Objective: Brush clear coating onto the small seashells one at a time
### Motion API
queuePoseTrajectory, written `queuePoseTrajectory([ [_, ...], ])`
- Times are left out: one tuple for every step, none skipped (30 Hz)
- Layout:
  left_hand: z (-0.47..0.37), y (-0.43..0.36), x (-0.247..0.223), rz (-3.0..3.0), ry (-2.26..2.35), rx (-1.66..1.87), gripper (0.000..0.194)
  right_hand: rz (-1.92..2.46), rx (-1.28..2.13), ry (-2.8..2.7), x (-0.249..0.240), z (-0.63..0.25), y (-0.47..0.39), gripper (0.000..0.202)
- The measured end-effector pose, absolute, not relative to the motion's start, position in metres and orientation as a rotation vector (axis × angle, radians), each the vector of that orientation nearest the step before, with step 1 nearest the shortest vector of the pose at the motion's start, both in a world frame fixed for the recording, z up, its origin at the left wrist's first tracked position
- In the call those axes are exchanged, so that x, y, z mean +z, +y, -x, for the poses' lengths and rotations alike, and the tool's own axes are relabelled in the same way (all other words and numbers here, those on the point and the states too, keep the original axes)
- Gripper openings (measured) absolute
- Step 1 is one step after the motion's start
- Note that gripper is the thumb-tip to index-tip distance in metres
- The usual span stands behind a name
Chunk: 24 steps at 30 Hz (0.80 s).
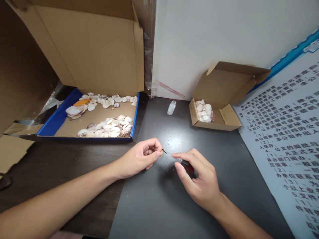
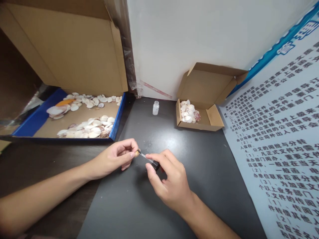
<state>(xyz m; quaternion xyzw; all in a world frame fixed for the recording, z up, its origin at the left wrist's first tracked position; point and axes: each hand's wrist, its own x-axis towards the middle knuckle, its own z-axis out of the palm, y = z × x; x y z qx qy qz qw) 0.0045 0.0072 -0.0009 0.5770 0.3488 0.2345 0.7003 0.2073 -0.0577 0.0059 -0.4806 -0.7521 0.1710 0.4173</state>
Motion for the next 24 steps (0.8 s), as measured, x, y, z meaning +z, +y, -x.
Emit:
queuePoseTrajectory([
  [-0.005, 0.0063, 0.0003, -1.323, 0.797, 0.534, 0.025, 1.207, 0.43, -1.891, 0.0059, -0.2074, -0.0578, 0.015],
  [-0.0056, 0.0055, 0.0013, -1.359, 0.814, 0.548, 0.024, 1.208, 0.43, -1.892, 0.0058, -0.2074, -0.0579, 0.016],
  [-0.006, 0.0047, 0.002, -1.392, 0.826, 0.564, 0.023, 1.212, 0.433, -1.894, 0.0058, -0.2073, -0.058, 0.016],
  [-0.0065, 0.004, 0.0025, -1.423, 0.834, 0.58, 0.022, 1.214, 0.436, -1.896, 0.0057, -0.2072, -0.0582, 0.016],
  [-0.0068, 0.0034, 0.0026, -1.45, 0.842, 0.594, 0.02, 1.213, 0.44, -1.898, 0.0057, -0.2069, -0.0583, 0.017],
  [-0.0072, 0.0028, 0.0025, -1.474, 0.849, 0.6, 0.019, 1.207, 0.443, -1.902, 0.0056, -0.2066, -0.0585, 0.017],
  [-0.0074, 0.0024, 0.0023, -1.494, 0.855, 0.602, 0.018, 1.2, 0.446, -1.905, 0.0056, -0.2063, -0.0588, 0.017],
  [-0.0076, 0.0019, 0.002, -1.512, 0.862, 0.599, 0.017, 1.192, 0.447, -1.91, 0.0057, -0.2059, -0.059, 0.017],
  [-0.0078, 0.0015, 0.0017, -1.528, 0.869, 0.595, 0.017, 1.185, 0.445, -1.912, 0.0057, -0.2056, -0.0592, 0.016],
  [-0.0078, 0.0012, 0.0014, -1.544, 0.877, 0.59, 0.017, 1.181, 0.443, -1.913, 0.0057, -0.2053, -0.0594, 0.016],
  [-0.0078, 0.0009, 0.0012, -1.564, 0.884, 0.589, 0.016, 1.178, 0.443, -1.915, 0.0057, -0.2051, -0.0595, 0.016],
  [-0.0076, 0.0006, 0.0011, -1.589, 0.89, 0.587, 0.016, 1.177, 0.442, -1.916, 0.0056, -0.205, -0.0595, 0.016],
  [-0.0074, 0.0004, 0.001, -1.621, 0.896, 0.587, 0.015, 1.175, 0.443, -1.916, 0.0055, -0.2048, -0.0593, 0.017],
  [-0.0071, 0.0002, 0.0009, -1.658, 0.903, 0.587, 0.015, 1.173, 0.444, -1.916, 0.0053, -0.2048, -0.0592, 0.017],
  [-0.0068, 0.0001, 0.0008, -1.697, 0.908, 0.589, 0.015, 1.17, 0.446, -1.914, 0.0051, -0.2047, -0.0589, 0.017],
  [-0.0064, 0.0, 0.0007, -1.738, 0.912, 0.59, 0.014, 1.167, 0.448, -1.914, 0.0049, -0.2047, -0.0587, 0.017],
  [-0.0059, -0.0001, 0.0005, -1.777, 0.915, 0.591, 0.014, 1.164, 0.448, -1.912, 0.0047, -0.2046, -0.0586, 0.017],
  [-0.0055, -0.0002, 0.0003, -1.813, 0.917, 0.587, 0.014, 1.162, 0.448, -1.911, 0.0045, -0.2046, -0.0585, 0.017],
  [-0.0051, -0.0004, 0.0001, -1.842, 0.919, 0.583, 0.014, 1.162, 0.448, -1.91, 0.0044, -0.2045, -0.0584, 0.017],
  [-0.0048, -0.0007, 0.0, -1.869, 0.921, 0.577, 0.013, 1.162, 0.449, -1.91, 0.0043, -0.2044, -0.0585, 0.017],
  [-0.0044, -0.0011, 0.0, -1.892, 0.924, 0.572, 0.013, 1.163, 0.45, -1.912, 0.0043, -0.2043, -0.0586, 0.017],
  [-0.0042, -0.0015, 0.0001, -1.913, 0.928, 0.565, 0.013, 1.164, 0.449, -1.912, 0.0043, -0.2042, -0.0588, 0.017],
  [-0.004, -0.002, 0.0002, -1.93, 0.933, 0.558, 0.013, 1.166, 0.448, -1.91, 0.0042, -0.2041, -0.059, 0.017],
  [-0.0038, -0.0025, 0.0004, -1.946, 0.935, 0.55, 0.013, 1.17, 0.447, -1.91, 0.0042, -0.2042, -0.0592, 0.017],
])
